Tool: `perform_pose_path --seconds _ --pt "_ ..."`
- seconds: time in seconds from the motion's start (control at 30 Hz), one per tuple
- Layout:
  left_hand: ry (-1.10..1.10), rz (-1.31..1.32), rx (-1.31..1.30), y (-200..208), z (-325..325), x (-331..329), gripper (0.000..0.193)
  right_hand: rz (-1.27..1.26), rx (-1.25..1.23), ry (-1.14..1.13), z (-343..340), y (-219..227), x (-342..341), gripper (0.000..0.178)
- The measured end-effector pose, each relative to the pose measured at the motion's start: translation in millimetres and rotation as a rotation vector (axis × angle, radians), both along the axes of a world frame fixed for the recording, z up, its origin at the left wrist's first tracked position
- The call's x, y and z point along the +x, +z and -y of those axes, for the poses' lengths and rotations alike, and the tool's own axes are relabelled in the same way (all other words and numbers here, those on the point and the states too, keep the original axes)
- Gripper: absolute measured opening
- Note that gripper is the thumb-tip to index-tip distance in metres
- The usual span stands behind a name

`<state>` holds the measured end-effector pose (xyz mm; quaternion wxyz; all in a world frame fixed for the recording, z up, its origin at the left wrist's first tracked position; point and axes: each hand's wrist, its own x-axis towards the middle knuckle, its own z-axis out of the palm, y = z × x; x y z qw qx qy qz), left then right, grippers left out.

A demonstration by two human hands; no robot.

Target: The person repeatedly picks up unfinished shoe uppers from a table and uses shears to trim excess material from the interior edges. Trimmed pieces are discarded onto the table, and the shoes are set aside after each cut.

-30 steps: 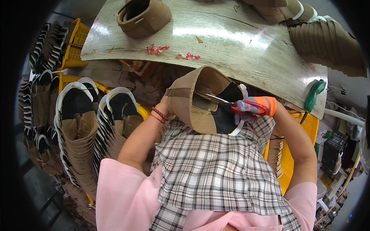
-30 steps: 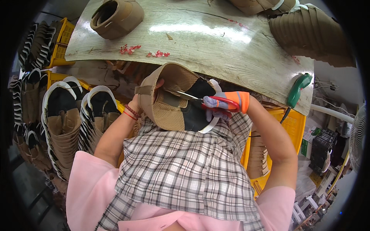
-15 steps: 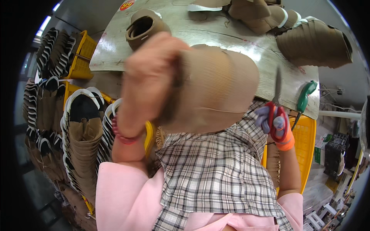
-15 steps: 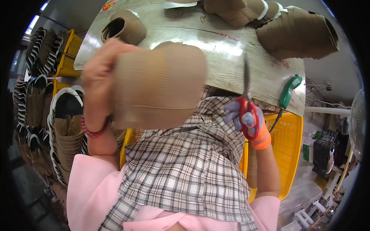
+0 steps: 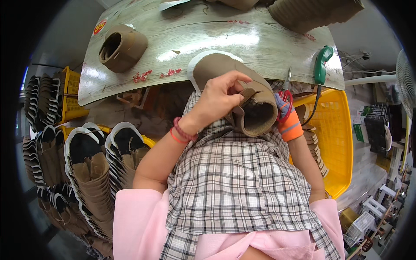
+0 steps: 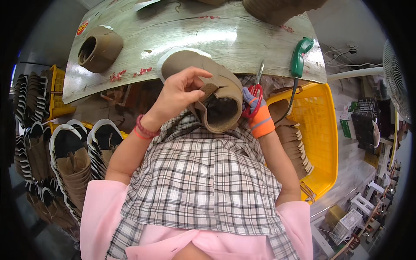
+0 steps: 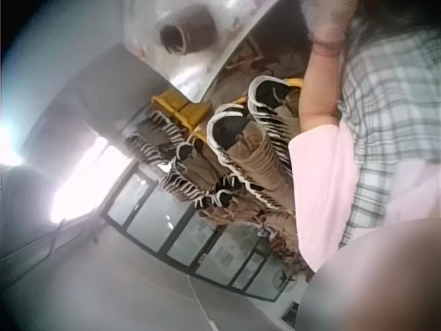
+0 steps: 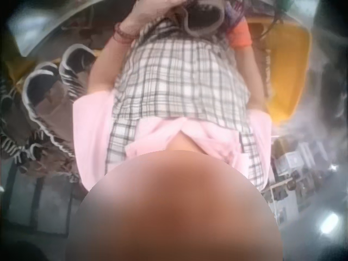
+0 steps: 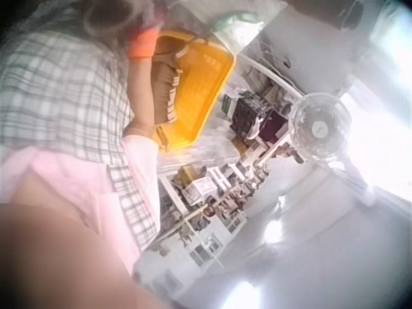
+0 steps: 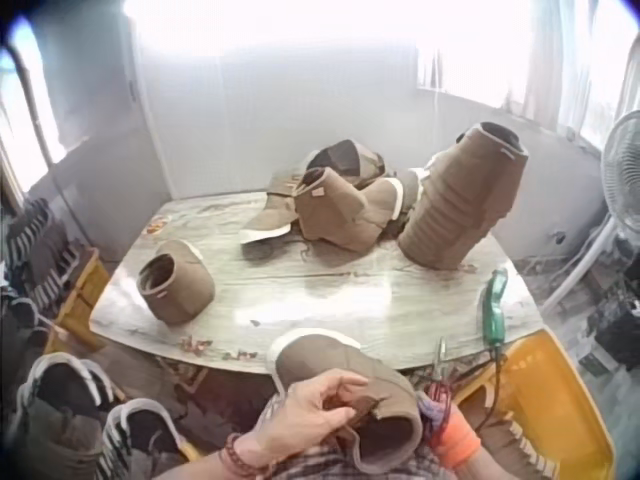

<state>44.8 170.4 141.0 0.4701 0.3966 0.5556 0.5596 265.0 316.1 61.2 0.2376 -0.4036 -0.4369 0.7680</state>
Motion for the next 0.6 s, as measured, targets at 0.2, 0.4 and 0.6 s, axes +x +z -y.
perform_pose_path --seconds 0.2,0.4,0.6 --pt "-0.056 0.365 0.039 -19.2 -1.9 -5.0 0.031 0.419 0.543 0.038 17.3 60.2 29.5 0.030" --pt "0.053 -0.320 0.017 7.8 15.3 38.8 0.036 0.663 1.024 0.065 51.8 78.6 1.9 0.041" --pt "0.197 -1.085 0.040 18.4 22.8 60.8 0.040 0.781 1.137 0.084 49.1 74.9 -10.9 0.029"
